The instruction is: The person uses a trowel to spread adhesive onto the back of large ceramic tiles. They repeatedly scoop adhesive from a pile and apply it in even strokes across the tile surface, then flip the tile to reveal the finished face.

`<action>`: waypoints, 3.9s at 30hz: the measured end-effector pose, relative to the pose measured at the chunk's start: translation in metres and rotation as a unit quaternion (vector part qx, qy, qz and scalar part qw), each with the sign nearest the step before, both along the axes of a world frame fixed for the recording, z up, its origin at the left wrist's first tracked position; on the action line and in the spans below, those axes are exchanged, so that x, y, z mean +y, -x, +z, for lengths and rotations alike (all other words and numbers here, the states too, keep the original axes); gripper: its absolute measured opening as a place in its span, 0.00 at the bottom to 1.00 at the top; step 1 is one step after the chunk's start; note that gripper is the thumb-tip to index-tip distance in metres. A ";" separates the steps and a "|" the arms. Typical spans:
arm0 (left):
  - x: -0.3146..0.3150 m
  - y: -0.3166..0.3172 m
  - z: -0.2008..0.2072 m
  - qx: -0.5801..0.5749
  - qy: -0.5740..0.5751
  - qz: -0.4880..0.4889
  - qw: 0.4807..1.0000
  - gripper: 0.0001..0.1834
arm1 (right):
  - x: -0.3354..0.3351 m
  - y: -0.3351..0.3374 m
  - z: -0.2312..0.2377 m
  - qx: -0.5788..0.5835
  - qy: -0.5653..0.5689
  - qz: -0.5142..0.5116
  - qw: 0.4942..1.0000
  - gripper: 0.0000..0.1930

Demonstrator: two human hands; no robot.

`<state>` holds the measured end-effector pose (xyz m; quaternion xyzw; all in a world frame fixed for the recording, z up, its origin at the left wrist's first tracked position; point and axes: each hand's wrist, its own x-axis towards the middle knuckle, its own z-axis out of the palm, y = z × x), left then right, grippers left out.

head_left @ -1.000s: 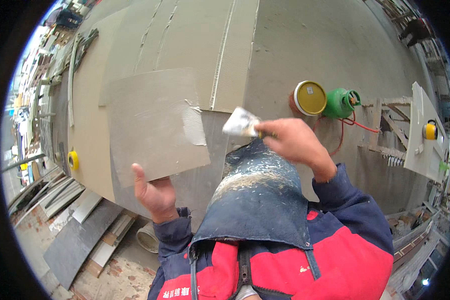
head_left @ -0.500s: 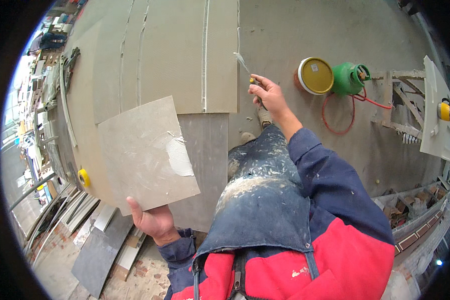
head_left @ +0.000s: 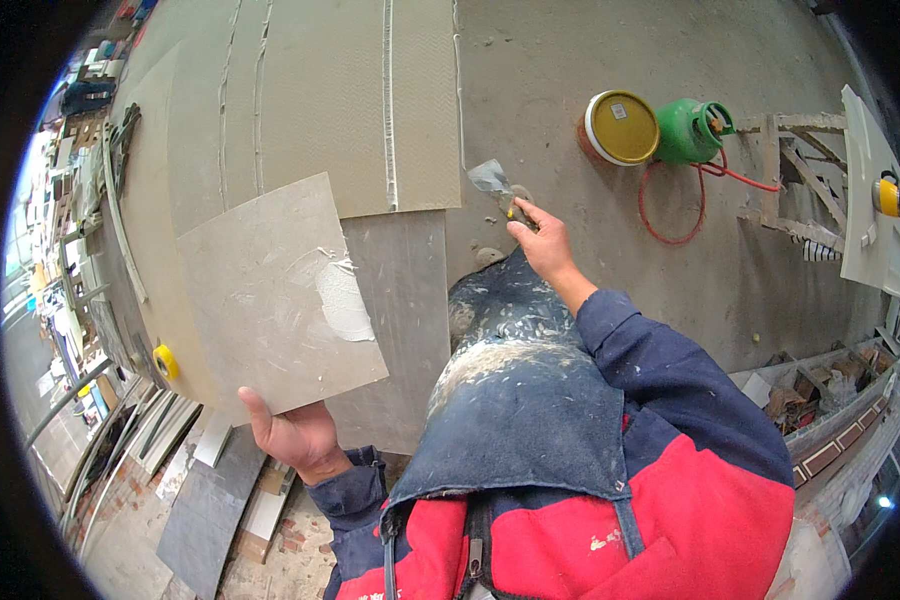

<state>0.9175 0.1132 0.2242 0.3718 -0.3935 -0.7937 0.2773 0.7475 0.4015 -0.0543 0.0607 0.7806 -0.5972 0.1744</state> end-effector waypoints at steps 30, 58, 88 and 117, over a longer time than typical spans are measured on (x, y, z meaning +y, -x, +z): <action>0.002 -0.001 0.000 -0.039 0.007 -0.009 0.999 0.33 | -0.007 -0.052 0.012 -0.057 0.019 -0.014 0.998 0.26; -0.010 -0.034 0.004 0.181 -0.025 0.042 0.982 0.31 | -0.025 -0.012 0.248 0.318 0.070 0.370 0.870 0.20; 0.039 -0.023 0.003 0.188 0.154 -0.012 0.970 0.29 | -0.055 -0.009 0.300 -0.338 0.379 0.218 0.833 0.26; 0.022 -0.002 0.009 0.207 -0.020 0.016 0.978 0.28 | -0.039 0.065 0.350 0.323 -0.037 0.442 0.836 0.19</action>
